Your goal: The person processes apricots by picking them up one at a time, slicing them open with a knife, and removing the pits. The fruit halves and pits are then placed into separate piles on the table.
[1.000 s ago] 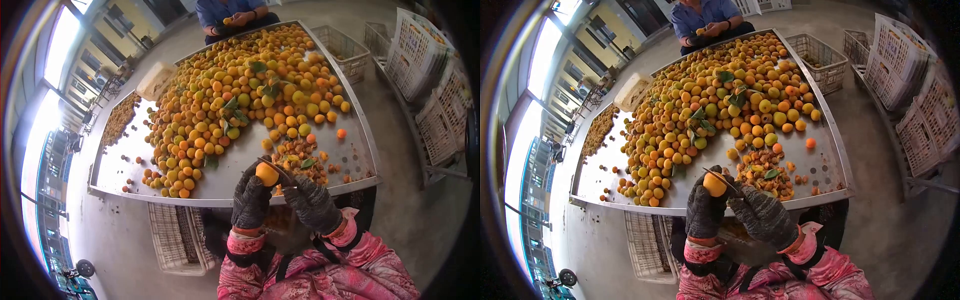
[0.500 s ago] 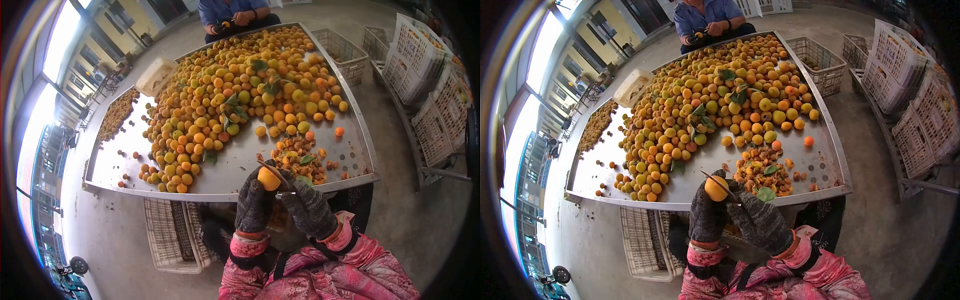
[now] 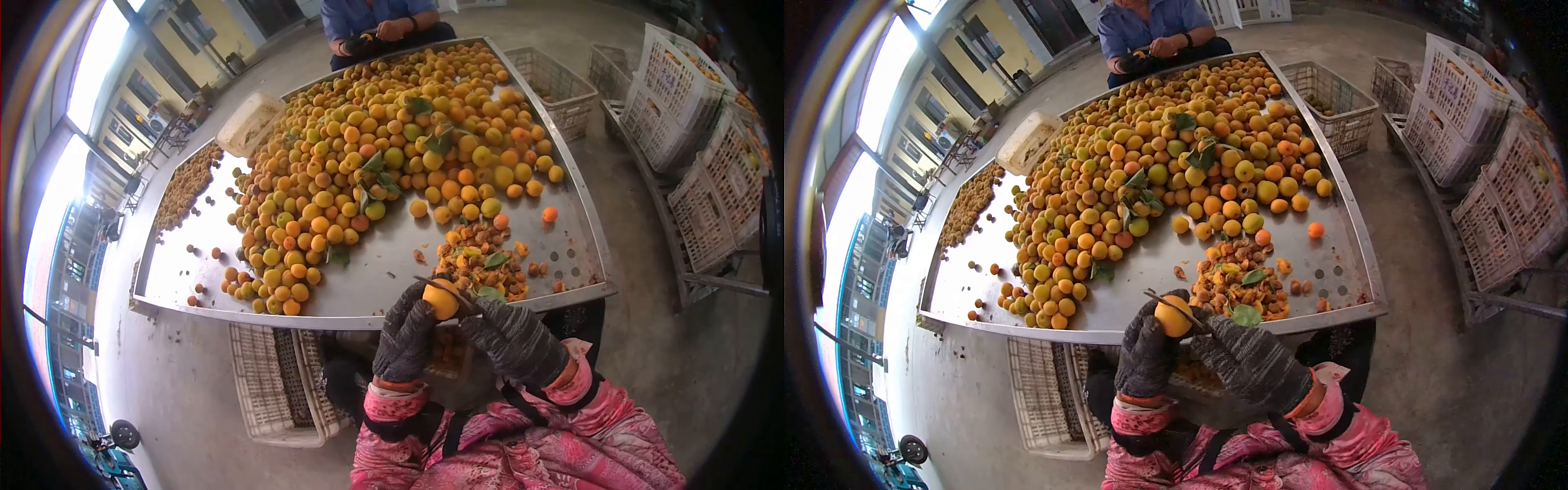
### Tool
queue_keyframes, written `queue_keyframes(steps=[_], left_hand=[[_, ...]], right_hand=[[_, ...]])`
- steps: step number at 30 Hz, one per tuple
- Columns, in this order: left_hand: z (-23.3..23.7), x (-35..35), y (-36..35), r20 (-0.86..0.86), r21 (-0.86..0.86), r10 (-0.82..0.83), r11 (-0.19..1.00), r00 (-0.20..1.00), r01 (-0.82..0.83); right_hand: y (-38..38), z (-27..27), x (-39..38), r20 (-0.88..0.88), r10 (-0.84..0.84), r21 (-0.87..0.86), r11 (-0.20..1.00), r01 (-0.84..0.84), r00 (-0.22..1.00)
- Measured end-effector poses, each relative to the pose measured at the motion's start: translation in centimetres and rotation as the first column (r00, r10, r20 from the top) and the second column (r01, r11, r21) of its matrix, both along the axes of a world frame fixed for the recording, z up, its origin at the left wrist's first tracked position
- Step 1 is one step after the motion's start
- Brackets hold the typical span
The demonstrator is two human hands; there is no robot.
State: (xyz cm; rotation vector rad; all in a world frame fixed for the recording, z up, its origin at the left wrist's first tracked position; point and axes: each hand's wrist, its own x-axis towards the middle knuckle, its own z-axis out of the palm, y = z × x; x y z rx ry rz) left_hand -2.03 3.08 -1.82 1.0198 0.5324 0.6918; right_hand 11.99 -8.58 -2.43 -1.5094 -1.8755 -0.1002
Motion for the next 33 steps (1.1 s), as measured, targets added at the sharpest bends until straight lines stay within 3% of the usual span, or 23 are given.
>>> queue_keyframes(steps=[5, 6, 8, 9, 11, 12, 14, 15, 16, 17, 18, 19, 20, 24, 25, 26, 27, 29, 33], left_hand=[[2.0, -0.3, -0.1, 0.008, 0.072, -0.145, 0.987, 0.989, 0.144], [1.9, -0.3, -0.5, -0.04, 0.04, -0.086, 0.995, 0.996, 0.087], [1.4, 0.1, -1.5, -0.092, 0.009, -0.026, 1.0, 0.995, 0.027], [0.9, 0.8, -2.1, 0.009, -0.024, 0.035, 0.999, 0.999, -0.035], [0.0, 1.9, -3.1, 0.129, -0.135, 0.132, 0.984, 0.983, -0.114], [-0.4, 2.1, -3.3, 0.13, -0.14, 0.134, 0.983, 0.982, -0.116], [-0.8, 2.3, -3.4, 0.165, -0.188, 0.164, 0.973, 0.973, -0.133], [-0.3, 2.1, -3.1, 0.166, -0.188, 0.165, 0.973, 0.972, -0.133], [0.8, 1.5, -2.4, 0.09, -0.148, 0.072, 0.987, 0.993, -0.059], [1.5, 0.9, -1.8, 0.01, -0.113, -0.019, 0.993, 1.0, 0.02], [1.6, 0.5, -1.2, 0.011, -0.111, -0.018, 0.994, 1.0, 0.019], [1.5, 0.2, -0.6, -0.007, -0.038, -0.071, 0.997, 0.997, 0.071], [1.4, 0.1, -0.3, -0.031, 0.032, -0.123, 0.992, 0.992, 0.124], [0.9, 0.7, -2.0, -0.081, 0.042, 0.064, 0.997, 0.995, -0.061], [1.0, 1.2, -2.7, -0.002, 0.017, 0.138, 0.99, 0.99, -0.138], [1.0, 1.6, -3.1, 0.075, -0.016, 0.211, 0.977, 0.975, -0.211], [0.7, 1.8, -3.4, 0.073, -0.019, 0.213, 0.977, 0.974, -0.212], [0.4, 2.2, -3.6, 0.003, -0.04, 0.201, 0.979, 0.98, -0.201], [-0.2, 1.2, -2.0, -0.074, 0.0, 0.108, 0.994, 0.991, -0.108]], right_hand=[[0.3, 2.1, 1.5, -0.003, 0.157, -0.04, 0.987, -0.157, 0.988], [0.4, 1.8, 1.1, 0.001, 0.157, -0.038, 0.987, -0.156, 0.988], [0.5, 0.5, -0.8, -0.105, -0.011, -0.023, 1.0, 0.009, 0.994], [0.6, -0.1, -1.9, -0.105, -0.01, -0.022, 1.0, 0.008, 0.994], [0.7, -1.3, -3.7, -0.564, -0.21, -0.239, 0.967, 0.086, 0.798], [0.6, -1.6, -3.9, -0.562, -0.212, -0.243, 0.966, 0.085, 0.799], [0.5, -2.0, -4.0, -0.279, -0.236, -0.022, 0.971, 0.24, 0.931], [0.5, -1.8, -3.5, -0.278, -0.235, -0.022, 0.971, 0.239, 0.931], [0.3, -1.6, -2.7, -0.571, -0.159, -0.184, 0.981, 0.064, 0.805], [0.2, -1.3, -1.8, -0.806, -0.137, -0.272, 0.95, -0.155, 0.576], [0.2, -1.2, -0.8, -0.805, -0.134, -0.27, 0.95, -0.156, 0.577], [0.3, -1.0, 0.1, -0.461, 0.013, -0.148, 0.985, -0.092, 0.887], [0.3, -0.9, 0.6, 0.003, 0.093, -0.009, 0.996, -0.093, 0.996], [0.3, 0.8, -1.1, 0.096, -0.022, -0.026, 0.999, 0.025, 0.995], [0.1, 0.2, -2.5, -0.222, -0.098, -0.135, 0.988, 0.069, 0.97], [0.0, -0.4, -3.6, -0.506, -0.197, -0.253, 0.965, 0.074, 0.84], [-0.2, -1.1, -4.3, -0.506, -0.197, -0.256, 0.964, 0.072, 0.84], [-0.1, -2.4, -5.0, -0.78, -0.338, -0.352, 0.933, 0.077, 0.527], [-0.7, -3.4, -3.0, -0.845, -0.295, -0.337, 0.941, -0.016, 0.447]])
